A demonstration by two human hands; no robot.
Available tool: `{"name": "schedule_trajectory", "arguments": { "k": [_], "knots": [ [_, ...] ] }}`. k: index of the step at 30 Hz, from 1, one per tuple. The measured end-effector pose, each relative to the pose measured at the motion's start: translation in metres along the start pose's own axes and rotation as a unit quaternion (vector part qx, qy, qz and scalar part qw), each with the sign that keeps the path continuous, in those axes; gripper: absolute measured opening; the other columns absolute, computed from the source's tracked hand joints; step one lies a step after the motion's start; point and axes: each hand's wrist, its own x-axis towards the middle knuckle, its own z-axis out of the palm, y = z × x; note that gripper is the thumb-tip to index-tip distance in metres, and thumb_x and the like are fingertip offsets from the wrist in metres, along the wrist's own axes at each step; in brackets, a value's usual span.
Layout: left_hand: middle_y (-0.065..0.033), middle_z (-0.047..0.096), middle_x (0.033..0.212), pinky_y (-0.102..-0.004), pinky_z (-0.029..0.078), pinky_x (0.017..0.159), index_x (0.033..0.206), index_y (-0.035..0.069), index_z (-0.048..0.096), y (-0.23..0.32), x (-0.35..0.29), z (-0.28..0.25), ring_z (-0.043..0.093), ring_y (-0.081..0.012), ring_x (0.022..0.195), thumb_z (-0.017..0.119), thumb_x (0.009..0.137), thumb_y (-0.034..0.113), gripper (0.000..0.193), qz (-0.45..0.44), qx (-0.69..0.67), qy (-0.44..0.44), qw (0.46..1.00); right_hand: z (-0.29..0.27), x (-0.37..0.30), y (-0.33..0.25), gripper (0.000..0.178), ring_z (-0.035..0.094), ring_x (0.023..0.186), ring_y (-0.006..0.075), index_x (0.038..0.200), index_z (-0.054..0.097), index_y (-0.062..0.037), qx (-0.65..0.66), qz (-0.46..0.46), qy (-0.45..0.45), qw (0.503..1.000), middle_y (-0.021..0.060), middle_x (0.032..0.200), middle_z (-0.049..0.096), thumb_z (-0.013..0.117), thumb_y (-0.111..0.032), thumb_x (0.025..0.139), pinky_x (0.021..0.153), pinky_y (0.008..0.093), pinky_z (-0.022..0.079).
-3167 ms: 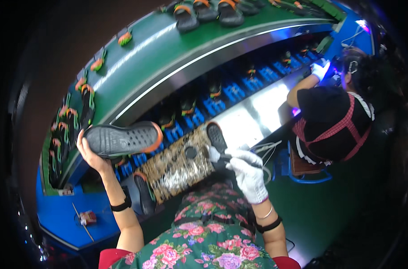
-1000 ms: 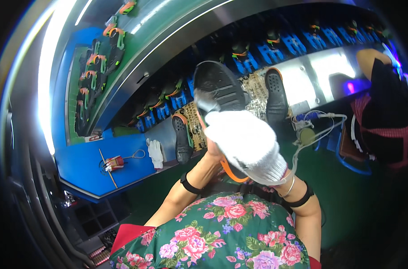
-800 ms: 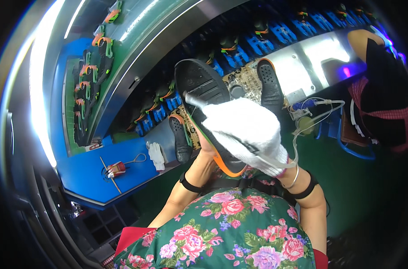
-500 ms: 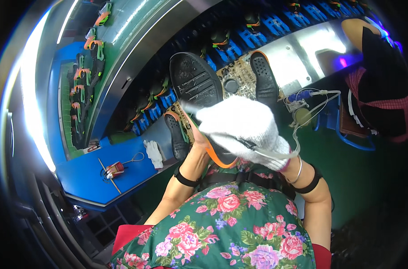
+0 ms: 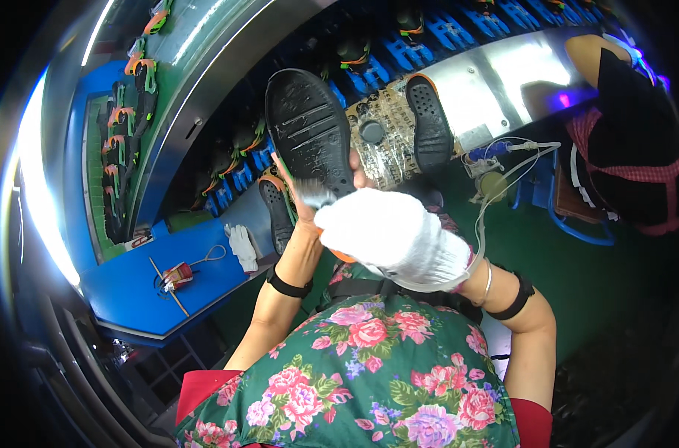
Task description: Applying adhesive to the bottom of shoe soles using a brush.
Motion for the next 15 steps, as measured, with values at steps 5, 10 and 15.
{"name": "schedule_trajectory", "arguments": {
  "k": [5, 10, 15],
  "knots": [
    [-0.0182, 0.067, 0.100, -0.0470, 0.056, 0.081, 0.128, 0.000, 0.058, 0.006, 0.005, 0.020, 0.068, -0.0334, 0.086, 0.022, 0.074, 0.102, 0.121, 0.057, -0.040, 0.066, 0.995, -0.018, 0.004, 0.010, 0.028, 0.074, 0.098, 0.0295, 0.105, 0.077, -0.0053, 0.020, 0.043, 0.026, 0.999, 0.0133, 0.108, 0.076, 0.079, -0.001, 0.077, 0.081, 0.0388, 0.059],
    [-0.0168, 0.067, 0.098, -0.0469, 0.056, 0.081, 0.130, 0.001, 0.056, 0.010, 0.007, 0.015, 0.067, -0.0318, 0.089, 0.023, 0.069, 0.104, 0.124, 0.060, -0.020, 0.070, 0.995, -0.002, -0.005, 0.001, 0.028, 0.073, 0.098, 0.0303, 0.106, 0.077, -0.0054, 0.012, 0.014, -0.006, 1.000, 0.0131, 0.109, 0.076, 0.077, -0.002, 0.078, 0.083, 0.0385, 0.058],
    [-0.0169, 0.065, 0.100, -0.0474, 0.056, 0.081, 0.130, 0.001, 0.056, 0.019, 0.013, 0.017, 0.067, -0.0325, 0.088, 0.027, 0.065, 0.105, 0.127, 0.081, -0.008, 0.061, 0.995, -0.014, -0.005, 0.006, 0.028, 0.074, 0.094, 0.0292, 0.104, 0.078, -0.0065, 0.092, 0.097, 0.034, 0.990, 0.0122, 0.107, 0.076, 0.078, -0.002, 0.076, 0.079, 0.0378, 0.059]
  ]
}}
